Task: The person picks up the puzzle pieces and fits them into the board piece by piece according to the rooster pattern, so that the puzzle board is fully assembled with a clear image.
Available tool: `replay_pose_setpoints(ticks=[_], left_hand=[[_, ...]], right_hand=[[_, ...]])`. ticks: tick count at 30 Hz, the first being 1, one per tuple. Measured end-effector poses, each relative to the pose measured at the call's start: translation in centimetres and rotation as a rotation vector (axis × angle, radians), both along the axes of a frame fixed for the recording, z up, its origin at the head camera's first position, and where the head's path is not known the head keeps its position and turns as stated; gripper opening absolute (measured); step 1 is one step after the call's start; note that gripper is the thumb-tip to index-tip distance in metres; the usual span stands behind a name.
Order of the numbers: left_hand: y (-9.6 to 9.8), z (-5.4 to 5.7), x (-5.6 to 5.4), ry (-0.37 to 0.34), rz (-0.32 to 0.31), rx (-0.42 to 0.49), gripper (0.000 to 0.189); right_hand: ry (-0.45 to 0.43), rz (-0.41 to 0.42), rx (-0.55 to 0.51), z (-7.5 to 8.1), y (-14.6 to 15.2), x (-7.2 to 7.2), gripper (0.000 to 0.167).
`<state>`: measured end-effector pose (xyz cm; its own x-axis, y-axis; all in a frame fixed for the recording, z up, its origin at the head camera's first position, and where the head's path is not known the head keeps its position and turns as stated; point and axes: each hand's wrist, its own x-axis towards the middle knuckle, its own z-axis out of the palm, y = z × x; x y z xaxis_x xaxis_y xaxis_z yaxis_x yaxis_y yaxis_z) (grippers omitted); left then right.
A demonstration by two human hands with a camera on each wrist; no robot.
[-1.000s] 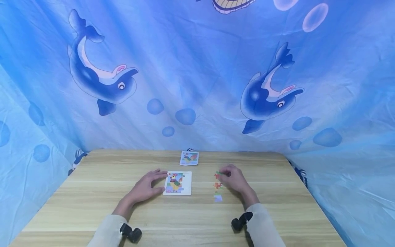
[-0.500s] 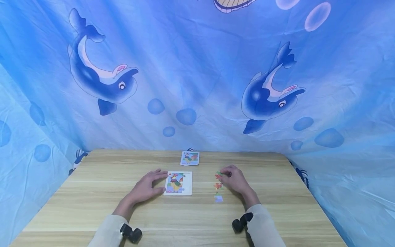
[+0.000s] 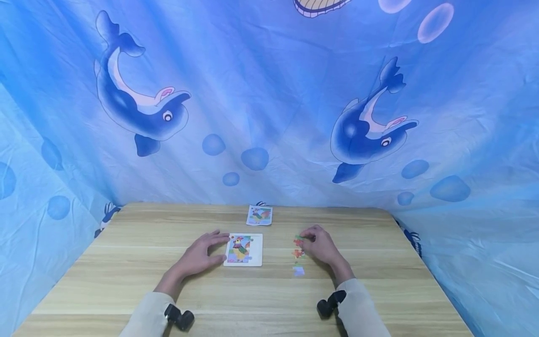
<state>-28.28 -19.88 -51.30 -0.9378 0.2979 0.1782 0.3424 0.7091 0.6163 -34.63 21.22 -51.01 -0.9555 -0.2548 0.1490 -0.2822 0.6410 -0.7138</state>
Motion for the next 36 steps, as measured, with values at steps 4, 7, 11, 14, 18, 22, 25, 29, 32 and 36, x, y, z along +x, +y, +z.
replay_pose_setpoints(ticks=[4, 7, 11, 14, 18, 22, 25, 29, 32, 36], left_hand=[[0.0, -0.1, -0.1, -0.002, 0.002, -0.01, 0.056], [0.0, 0.0, -0.1, 0.007, 0.0, -0.009, 0.055], [0.0, 0.1, -0.1, 0.012, -0.003, -0.004, 0.055], [0.0, 0.1, -0.1, 0.002, -0.002, -0.007, 0.055], [0.0, 0.1, -0.1, 0.002, -0.002, -0.009, 0.055], [-0.1, 0.0, -0.1, 0.004, -0.001, -0.011, 0.055], [-0.1, -0.1, -0.1, -0.001, 0.004, -0.018, 0.055], [-0.1, -0.1, -0.2, 0.001, 0.005, -0.017, 0.055], [-0.1, 0.0, -0.1, -0.001, 0.002, -0.011, 0.055], [-0.1, 0.0, 0.0, -0.006, 0.0, -0.006, 0.055]], right_hand=[[-0.011, -0.002, -0.022, 0.3, -0.1, 0.1, 0.022], [-0.02, 0.005, -0.04, 0.5, -0.3, 0.1, 0.023], [-0.009, 0.038, -0.039, 1.0, -1.0, -0.1, 0.026], [0.02, 0.066, -0.032, 1.4, -1.9, -0.2, 0.027], [0.027, 0.098, -0.041, 1.7, -3.1, -0.3, 0.028], [0.001, 0.12, -0.041, 1.9, -4.3, -0.5, 0.03], [0.0, 0.138, -0.026, 2.0, -5.2, -0.6, 0.032], [-0.001, 0.161, -0.017, 2.1, -6.2, -0.8, 0.033], [-0.015, 0.174, -0.012, 2.1, -6.9, -0.9, 0.033], [-0.035, 0.195, -0.013, 2.1, -8.0, -1.1, 0.03]])
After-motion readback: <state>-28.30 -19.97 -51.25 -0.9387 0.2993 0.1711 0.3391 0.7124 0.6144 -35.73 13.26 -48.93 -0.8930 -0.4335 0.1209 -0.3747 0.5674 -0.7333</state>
